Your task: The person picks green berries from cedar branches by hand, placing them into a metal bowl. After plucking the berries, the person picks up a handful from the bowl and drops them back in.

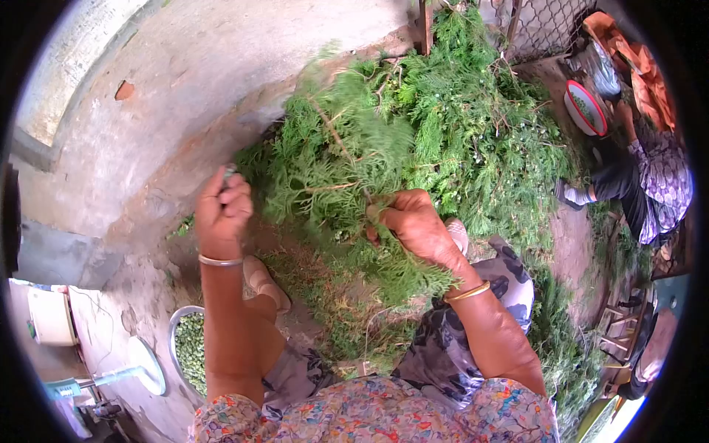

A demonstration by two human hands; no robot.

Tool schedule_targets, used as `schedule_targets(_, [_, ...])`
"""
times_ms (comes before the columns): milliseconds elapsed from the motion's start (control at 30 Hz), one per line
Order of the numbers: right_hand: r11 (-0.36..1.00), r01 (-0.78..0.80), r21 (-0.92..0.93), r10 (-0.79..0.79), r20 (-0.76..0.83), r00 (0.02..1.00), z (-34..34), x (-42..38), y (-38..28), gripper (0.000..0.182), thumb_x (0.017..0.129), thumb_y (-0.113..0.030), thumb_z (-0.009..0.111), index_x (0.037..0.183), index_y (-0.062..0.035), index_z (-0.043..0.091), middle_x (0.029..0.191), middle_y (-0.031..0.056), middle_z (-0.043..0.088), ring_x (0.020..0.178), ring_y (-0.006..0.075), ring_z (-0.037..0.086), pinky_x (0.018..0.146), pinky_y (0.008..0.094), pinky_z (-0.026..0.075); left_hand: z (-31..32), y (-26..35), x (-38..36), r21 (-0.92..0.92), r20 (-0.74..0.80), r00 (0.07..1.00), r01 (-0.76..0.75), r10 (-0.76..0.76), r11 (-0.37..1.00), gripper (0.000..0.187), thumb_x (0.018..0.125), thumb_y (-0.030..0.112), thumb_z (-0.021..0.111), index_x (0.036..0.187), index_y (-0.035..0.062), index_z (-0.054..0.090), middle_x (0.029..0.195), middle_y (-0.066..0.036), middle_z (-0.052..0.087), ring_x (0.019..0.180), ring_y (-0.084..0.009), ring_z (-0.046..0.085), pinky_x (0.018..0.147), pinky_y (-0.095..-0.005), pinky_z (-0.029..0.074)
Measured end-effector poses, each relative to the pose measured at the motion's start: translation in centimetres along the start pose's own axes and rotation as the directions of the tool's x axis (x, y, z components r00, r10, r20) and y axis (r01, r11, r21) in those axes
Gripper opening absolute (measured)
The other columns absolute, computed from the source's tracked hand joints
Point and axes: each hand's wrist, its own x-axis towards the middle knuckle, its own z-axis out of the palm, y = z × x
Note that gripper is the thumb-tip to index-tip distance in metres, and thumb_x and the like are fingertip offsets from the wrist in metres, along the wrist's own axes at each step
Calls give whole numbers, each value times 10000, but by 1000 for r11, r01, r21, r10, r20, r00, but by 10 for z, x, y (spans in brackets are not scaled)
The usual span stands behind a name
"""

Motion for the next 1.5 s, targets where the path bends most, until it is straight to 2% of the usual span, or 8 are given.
schedule_targets(400, [983, 18, 185, -8, -53, 999, -15, 10, 30, 242, 892, -230, 586, 955, 1, 618, 859, 88, 646, 607, 130, 574, 559, 265, 453, 52, -75, -31, 219, 178, 982, 27, -67, 975, 104, 867, 96, 559, 897, -3, 564, 862, -202, 600, 567, -123, 560, 370, -152, 363])
schedule_targets(467, [839, 216, -500, -241, 16, 970, -24, 10, 45, 210, 867, -199, 616, 1024, -61, 628, 993, 61, 637, 758, 145, 607, 664, 330, 487, 68, -88, -38, 667, 155, 988, -118, 18, 736, 105, 846, 77, 595, 877, -23, 596, 756, -118, 590, 565, -85, 510, 428, -198, 412])
schedule_targets(567, [818, -84, 569, 101, 1, 995, 1, 7, 17, 224, 832, -207, 655, 1042, -136, 625, 1052, 74, 631, 859, 175, 615, 705, 367, 499, 73, -120, -36, 855, 389, 858, -472, 334, 215, 81, 774, 10, 674, 825, -29, 625, 707, -17, 622, 632, -55, 548, 520, -207, 445])
schedule_targets(833, [987, 120, 105, -132, 122, 984, -7, 6, 50, 368, 828, -340, 662, 1037, -59, 550, 1031, 71, 620, 647, 72, 553, 496, 200, 424, 59, -139, -28, 744, 632, 749, -515, 198, -426, 171, 720, 3, 676, 874, 10, 604, 794, -149, 624, 660, -280, 631, 548, -329, 483])
schedule_targets(967, [877, -55, 476, 41, 40, 998, 4, 2, 44, 286, 850, -324, 636, 810, -41, 625, 565, -3, 520, 491, 68, 481, 406, 226, 336, 52, -138, -22, 813, 582, 769, -549, 265, -195, 100, 743, -15, 636, 835, -22, 598, 693, -157, 603, 586, -252, 621, 522, -325, 467])
schedule_targets(1033, [919, 139, -370, -137, 32, 990, 1, 9, 32, 298, 858, -332, 623, 804, -39, 612, 516, -1, 500, 447, 94, 473, 405, 227, 332, 54, -135, -24, 802, 596, 753, -576, 278, -160, 36, 785, -4, 610, 813, -27, 604, 640, -120, 602, 521, -180, 584, 461, -285, 426])
schedule_targets(1233, [717, -89, 692, 164, -43, 985, 10, 5, -10, 162, 858, -131, 628, 891, 5, 545, 848, 114, 606, 760, 215, 613, 658, 316, 506, 65, -86, -34, 448, 28, 1000, -7, -6, 894, 91, 848, 72, 575, 895, -2, 597, 704, -89, 606, 511, -124, 534, 401, -197, 390])
schedule_targets(1500, [834, 39, 551, -55, 13, 998, 1, -4, -13, 205, 857, -183, 634, 884, 6, 560, 747, 88, 561, 725, 239, 597, 614, 332, 483, 14, -16, -46, 126, -147, 988, 54, -35, 991, 202, 871, 128, 556, 995, -31, 540, 893, -178, 562, 698, -186, 520, 437, -205, 422])
